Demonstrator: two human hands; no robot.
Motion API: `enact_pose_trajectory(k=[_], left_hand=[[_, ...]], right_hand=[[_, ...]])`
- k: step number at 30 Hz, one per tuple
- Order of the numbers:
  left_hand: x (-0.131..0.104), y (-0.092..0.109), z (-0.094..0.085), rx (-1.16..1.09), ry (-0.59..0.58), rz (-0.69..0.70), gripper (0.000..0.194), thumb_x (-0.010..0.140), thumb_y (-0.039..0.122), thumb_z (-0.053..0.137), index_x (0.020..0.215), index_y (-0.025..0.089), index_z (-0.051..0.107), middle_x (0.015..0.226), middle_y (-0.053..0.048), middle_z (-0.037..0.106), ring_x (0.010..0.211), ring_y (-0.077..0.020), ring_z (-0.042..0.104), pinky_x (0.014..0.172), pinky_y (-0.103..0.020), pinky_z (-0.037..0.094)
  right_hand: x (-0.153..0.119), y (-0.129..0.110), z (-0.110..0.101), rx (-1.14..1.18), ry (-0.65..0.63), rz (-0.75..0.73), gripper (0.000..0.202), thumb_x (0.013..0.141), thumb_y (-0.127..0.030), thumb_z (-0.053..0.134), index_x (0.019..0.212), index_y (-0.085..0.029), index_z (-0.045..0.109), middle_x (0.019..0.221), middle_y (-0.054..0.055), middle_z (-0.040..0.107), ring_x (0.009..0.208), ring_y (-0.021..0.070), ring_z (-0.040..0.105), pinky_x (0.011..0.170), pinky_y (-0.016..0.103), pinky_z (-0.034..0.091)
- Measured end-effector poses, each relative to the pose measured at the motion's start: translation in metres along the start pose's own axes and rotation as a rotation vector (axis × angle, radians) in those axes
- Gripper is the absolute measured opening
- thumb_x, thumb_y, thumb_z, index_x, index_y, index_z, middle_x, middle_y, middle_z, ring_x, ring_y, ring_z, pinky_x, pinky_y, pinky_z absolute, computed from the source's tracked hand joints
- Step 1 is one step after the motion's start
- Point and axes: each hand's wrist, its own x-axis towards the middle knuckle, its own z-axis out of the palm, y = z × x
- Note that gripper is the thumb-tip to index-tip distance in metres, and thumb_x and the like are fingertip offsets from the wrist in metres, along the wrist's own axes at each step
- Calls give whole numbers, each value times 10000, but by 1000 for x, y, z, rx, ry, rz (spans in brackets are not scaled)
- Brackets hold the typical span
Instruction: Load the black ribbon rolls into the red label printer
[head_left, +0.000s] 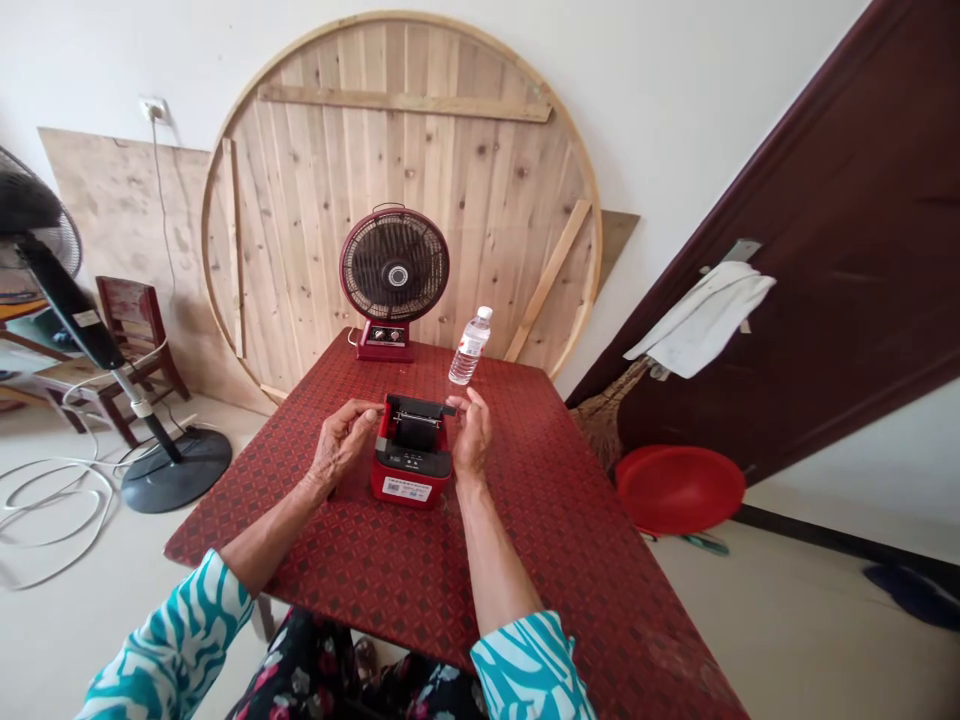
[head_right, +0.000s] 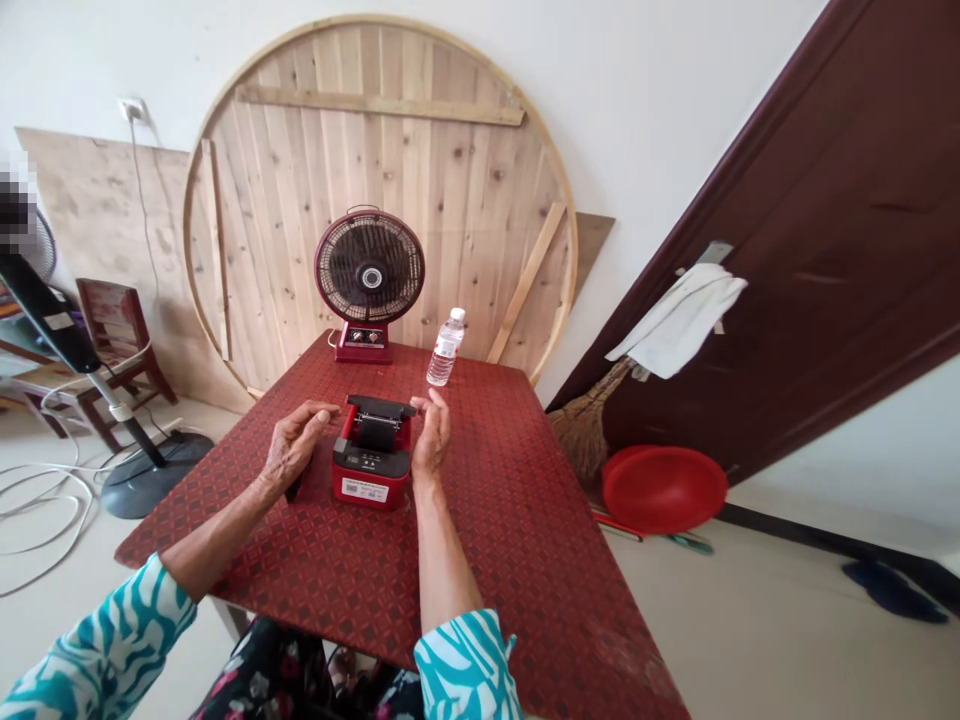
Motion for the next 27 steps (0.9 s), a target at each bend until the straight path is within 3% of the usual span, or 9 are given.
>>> enact_pose_trajectory(k=[4,8,12,17,21,27], left_hand=[[5,-3,-6,171,-17,107,365,959,446,483,1132,198,688,1142,-81,706,1108,-219,627,1000,-360,463],[6,-4,-6,310,-189,219,368,989,373,434,1231,189,640,1284,-110,655,1218,-231,577,1066,-425,427],[0,-10,-4,408,-300,324,359,1006,315,387,1166,184,680,1247,-116,676,1207,-237,586,1048,-454,442],[-5,-17,-6,518,-327,393,344,1000,283,397,1133,200,703,1196,-85,712,1267,-254,538,1066,-477,420],[-5,-16,-8,603,-350,419,344,997,280,398,1149,211,699,1189,-71,721,1292,-262,505,1069,-486,399],[-7,-14,-7,655,-392,401,345,984,275,398,1168,225,686,1190,-72,723,1216,-243,556,1115,-507,308]], right_hand=[[-6,2,-3,24,11,-8,486,862,-510,501,1199,-177,608,881,28,722,875,169,670,910,377,481],[-20,6,-7,32,30,-5,472,885,-503,475,1203,-176,596,856,22,710,875,170,668,913,388,491],[-30,4,-9,-12,44,-29,467,900,-503,448,1192,-173,602,873,37,707,890,175,664,920,394,494],[-36,6,-16,-185,-3,-153,408,928,-487,390,1043,-211,667,1023,65,695,996,180,639,990,406,466],[-38,10,-22,-279,-46,-222,433,959,-462,323,947,-222,682,1078,69,684,1080,182,611,1046,420,431],[-41,11,-25,-301,-83,-253,436,962,-471,317,973,-230,680,1083,62,688,1115,187,601,1080,432,401]])
